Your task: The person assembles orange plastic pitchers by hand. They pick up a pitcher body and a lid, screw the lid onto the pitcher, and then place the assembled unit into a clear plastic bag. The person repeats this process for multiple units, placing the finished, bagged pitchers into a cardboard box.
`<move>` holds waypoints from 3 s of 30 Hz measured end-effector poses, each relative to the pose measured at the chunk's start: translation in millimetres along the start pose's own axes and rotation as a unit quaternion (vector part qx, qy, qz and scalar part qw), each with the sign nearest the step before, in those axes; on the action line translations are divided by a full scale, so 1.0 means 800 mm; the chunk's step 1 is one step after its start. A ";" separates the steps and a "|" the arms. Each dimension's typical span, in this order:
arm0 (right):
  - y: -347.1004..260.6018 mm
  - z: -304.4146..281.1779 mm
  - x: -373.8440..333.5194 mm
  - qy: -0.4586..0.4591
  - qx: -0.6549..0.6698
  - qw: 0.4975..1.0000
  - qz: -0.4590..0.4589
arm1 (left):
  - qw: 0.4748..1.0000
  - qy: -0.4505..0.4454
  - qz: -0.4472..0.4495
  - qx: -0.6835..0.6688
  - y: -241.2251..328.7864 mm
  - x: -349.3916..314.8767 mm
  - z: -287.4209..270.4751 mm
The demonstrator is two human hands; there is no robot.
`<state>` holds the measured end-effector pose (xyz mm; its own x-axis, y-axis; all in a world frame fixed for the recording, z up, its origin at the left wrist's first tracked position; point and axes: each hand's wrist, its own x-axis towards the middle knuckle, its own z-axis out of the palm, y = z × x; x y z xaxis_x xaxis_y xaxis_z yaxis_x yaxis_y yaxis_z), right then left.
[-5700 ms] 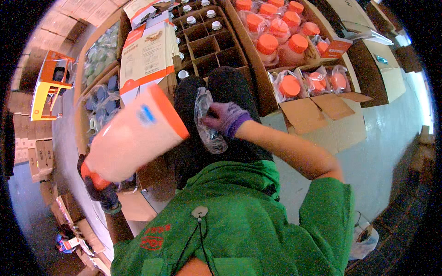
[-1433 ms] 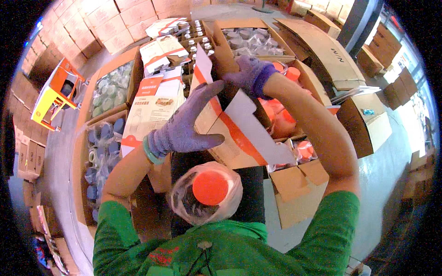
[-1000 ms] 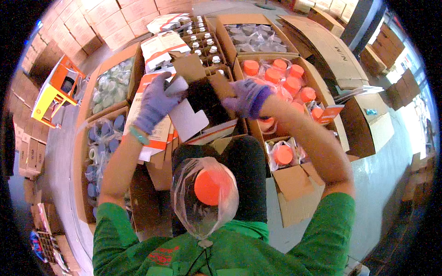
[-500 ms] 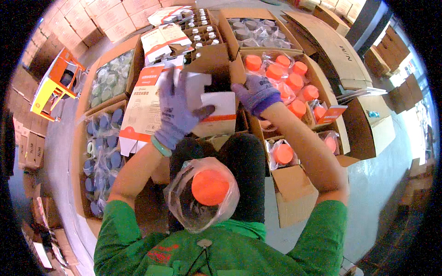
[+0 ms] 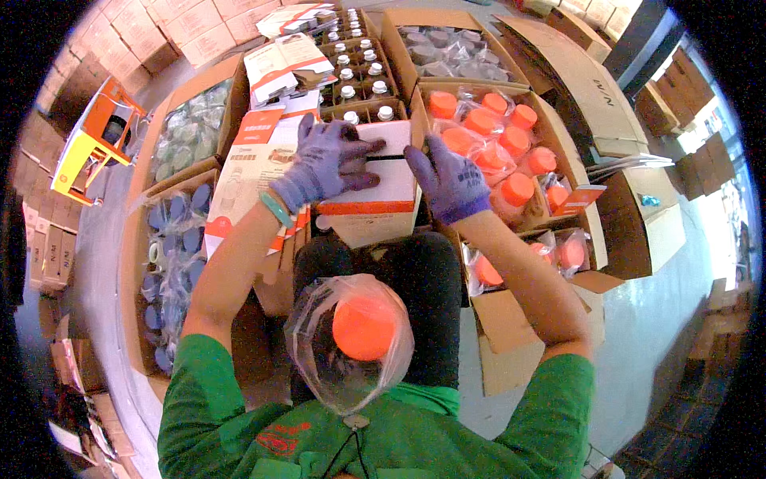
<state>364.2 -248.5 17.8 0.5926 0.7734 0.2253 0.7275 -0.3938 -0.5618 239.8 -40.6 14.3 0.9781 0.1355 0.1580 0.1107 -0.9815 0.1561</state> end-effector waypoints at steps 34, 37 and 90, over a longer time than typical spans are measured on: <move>-0.007 -0.051 0.005 0.104 0.449 0.877 -0.132 | 0.834 0.430 0.118 -0.325 0.069 -0.109 -0.082; -0.006 -0.079 0.002 -0.021 0.594 0.777 -0.206 | 0.817 0.432 0.134 -0.357 0.035 -0.114 -0.074; -0.014 0.032 -0.264 -0.398 0.087 0.913 0.019 | 0.924 -0.351 0.070 0.135 0.053 -0.042 0.021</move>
<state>222.4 -394.8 -43.9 0.1260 0.9042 -0.4080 0.6052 -0.3960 -0.6906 214.4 -88.9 -0.6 0.8488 -0.0233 -0.5283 -0.0780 -0.9936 -0.0814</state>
